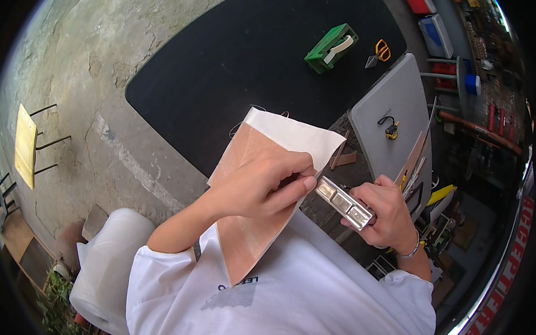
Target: The person cuts a piece of cardboard, places a decorative copper artwork on it, and secures the edges using a stapler. They fold the cardboard edges over the artwork and staple them repeatedly to attach the backing.
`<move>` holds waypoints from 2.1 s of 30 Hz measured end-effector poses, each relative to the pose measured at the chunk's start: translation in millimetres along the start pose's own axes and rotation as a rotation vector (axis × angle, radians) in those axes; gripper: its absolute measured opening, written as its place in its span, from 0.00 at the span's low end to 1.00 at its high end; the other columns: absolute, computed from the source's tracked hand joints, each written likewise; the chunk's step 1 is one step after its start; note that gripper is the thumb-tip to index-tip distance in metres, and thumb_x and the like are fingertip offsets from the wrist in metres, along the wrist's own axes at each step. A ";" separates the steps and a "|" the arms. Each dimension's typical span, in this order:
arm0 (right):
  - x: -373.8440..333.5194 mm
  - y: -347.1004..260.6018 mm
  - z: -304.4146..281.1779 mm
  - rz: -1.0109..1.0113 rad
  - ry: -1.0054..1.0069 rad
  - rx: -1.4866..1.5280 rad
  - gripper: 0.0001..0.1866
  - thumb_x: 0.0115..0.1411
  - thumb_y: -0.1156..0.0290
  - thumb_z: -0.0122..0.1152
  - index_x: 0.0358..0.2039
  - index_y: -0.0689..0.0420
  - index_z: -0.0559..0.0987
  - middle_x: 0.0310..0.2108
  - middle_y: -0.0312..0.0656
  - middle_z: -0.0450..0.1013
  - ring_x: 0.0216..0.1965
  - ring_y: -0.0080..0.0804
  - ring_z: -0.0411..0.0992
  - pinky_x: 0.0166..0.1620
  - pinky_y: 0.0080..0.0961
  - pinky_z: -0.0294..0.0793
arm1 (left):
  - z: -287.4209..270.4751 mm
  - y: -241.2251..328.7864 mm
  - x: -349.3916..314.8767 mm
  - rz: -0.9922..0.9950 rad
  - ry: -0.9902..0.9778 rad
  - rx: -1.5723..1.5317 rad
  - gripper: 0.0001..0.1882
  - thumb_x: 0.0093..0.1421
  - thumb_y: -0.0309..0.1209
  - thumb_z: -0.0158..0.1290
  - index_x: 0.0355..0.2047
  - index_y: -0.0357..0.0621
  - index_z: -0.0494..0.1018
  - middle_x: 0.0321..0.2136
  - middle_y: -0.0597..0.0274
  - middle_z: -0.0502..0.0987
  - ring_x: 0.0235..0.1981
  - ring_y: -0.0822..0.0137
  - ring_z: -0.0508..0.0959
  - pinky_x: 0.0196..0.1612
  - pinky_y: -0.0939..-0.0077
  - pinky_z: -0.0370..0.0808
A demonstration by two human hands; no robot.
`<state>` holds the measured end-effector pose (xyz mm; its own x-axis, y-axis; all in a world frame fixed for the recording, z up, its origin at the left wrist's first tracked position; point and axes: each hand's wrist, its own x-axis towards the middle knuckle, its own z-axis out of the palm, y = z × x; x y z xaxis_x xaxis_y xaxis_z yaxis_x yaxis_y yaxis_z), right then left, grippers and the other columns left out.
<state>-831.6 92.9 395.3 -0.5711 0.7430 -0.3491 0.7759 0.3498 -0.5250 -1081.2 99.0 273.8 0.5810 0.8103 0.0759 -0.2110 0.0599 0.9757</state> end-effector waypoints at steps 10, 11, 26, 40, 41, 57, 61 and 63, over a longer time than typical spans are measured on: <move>5.1 -9.0 -13.6 0.028 -0.121 -0.083 0.17 0.45 0.64 0.77 0.29 0.55 0.77 0.20 0.35 0.70 0.18 0.34 0.65 0.30 0.29 0.57 | -0.1 -2.4 -0.8 0.011 -0.012 -0.034 0.10 0.69 0.31 0.49 0.30 0.40 0.71 0.20 0.63 0.71 0.21 0.70 0.69 0.27 0.73 0.66; 5.9 -10.4 -15.5 0.032 -0.129 -0.086 0.16 0.45 0.64 0.77 0.29 0.55 0.77 0.20 0.35 0.70 0.18 0.34 0.65 0.30 0.30 0.57 | -0.8 -1.8 -0.4 0.006 -0.022 -0.035 0.11 0.69 0.32 0.49 0.30 0.40 0.71 0.20 0.63 0.71 0.21 0.70 0.69 0.27 0.73 0.66; 17.9 2.1 11.8 -0.034 0.168 -0.010 0.19 0.49 0.64 0.76 0.19 0.54 0.71 0.13 0.36 0.64 0.14 0.38 0.62 0.23 0.31 0.59 | -19.5 0.7 1.7 -0.023 -0.018 0.006 0.13 0.71 0.33 0.49 0.28 0.40 0.68 0.20 0.71 0.67 0.20 0.82 0.66 0.22 0.81 0.63; 64.1 223.6 208.9 0.342 0.217 0.183 0.19 0.69 0.56 0.56 0.29 0.60 0.71 0.19 0.45 0.69 0.20 0.37 0.70 0.29 0.37 0.68 | -30.9 71.5 -88.4 -0.340 0.144 0.541 0.28 0.64 0.55 0.55 0.40 0.38 0.70 0.31 0.55 0.78 0.37 0.59 0.81 0.31 0.70 0.79; 70.0 225.9 218.2 0.341 0.230 0.163 0.21 0.69 0.55 0.54 0.31 0.62 0.69 0.21 0.54 0.70 0.27 0.55 0.73 0.31 0.46 0.68 | -25.3 76.8 -100.5 -0.365 0.168 0.605 0.26 0.64 0.53 0.57 0.40 0.38 0.70 0.31 0.55 0.78 0.36 0.59 0.81 0.31 0.69 0.79; 97.7 252.5 207.4 0.163 0.019 -0.317 0.19 0.64 0.58 0.56 0.33 0.64 0.79 0.31 0.61 0.78 0.37 0.63 0.78 0.43 0.53 0.77 | 59.7 74.5 -109.8 -0.362 0.774 0.850 0.08 0.61 0.26 0.58 0.32 0.35 0.70 0.25 0.53 0.76 0.28 0.61 0.78 0.33 0.69 0.72; 103.3 258.2 212.4 0.226 0.000 -0.230 0.20 0.65 0.56 0.57 0.45 0.62 0.74 0.36 0.58 0.78 0.40 0.61 0.77 0.44 0.53 0.76 | 59.9 70.2 -101.3 -0.422 0.842 0.807 0.11 0.66 0.31 0.56 0.31 0.35 0.71 0.24 0.57 0.75 0.27 0.68 0.74 0.34 0.73 0.71; 98.8 250.3 213.9 0.147 0.130 -0.265 0.23 0.64 0.55 0.59 0.49 0.61 0.73 0.40 0.55 0.77 0.43 0.56 0.76 0.46 0.50 0.74 | 55.7 70.8 -94.7 -0.422 0.865 0.824 0.12 0.67 0.32 0.56 0.31 0.35 0.71 0.23 0.60 0.74 0.26 0.70 0.71 0.34 0.74 0.71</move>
<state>-751.1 131.8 63.5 -0.4222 0.8573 -0.2946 0.8999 0.3571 -0.2504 -1107.4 -5.9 347.2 -0.2837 0.9505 -0.1267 0.5964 0.2784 0.7529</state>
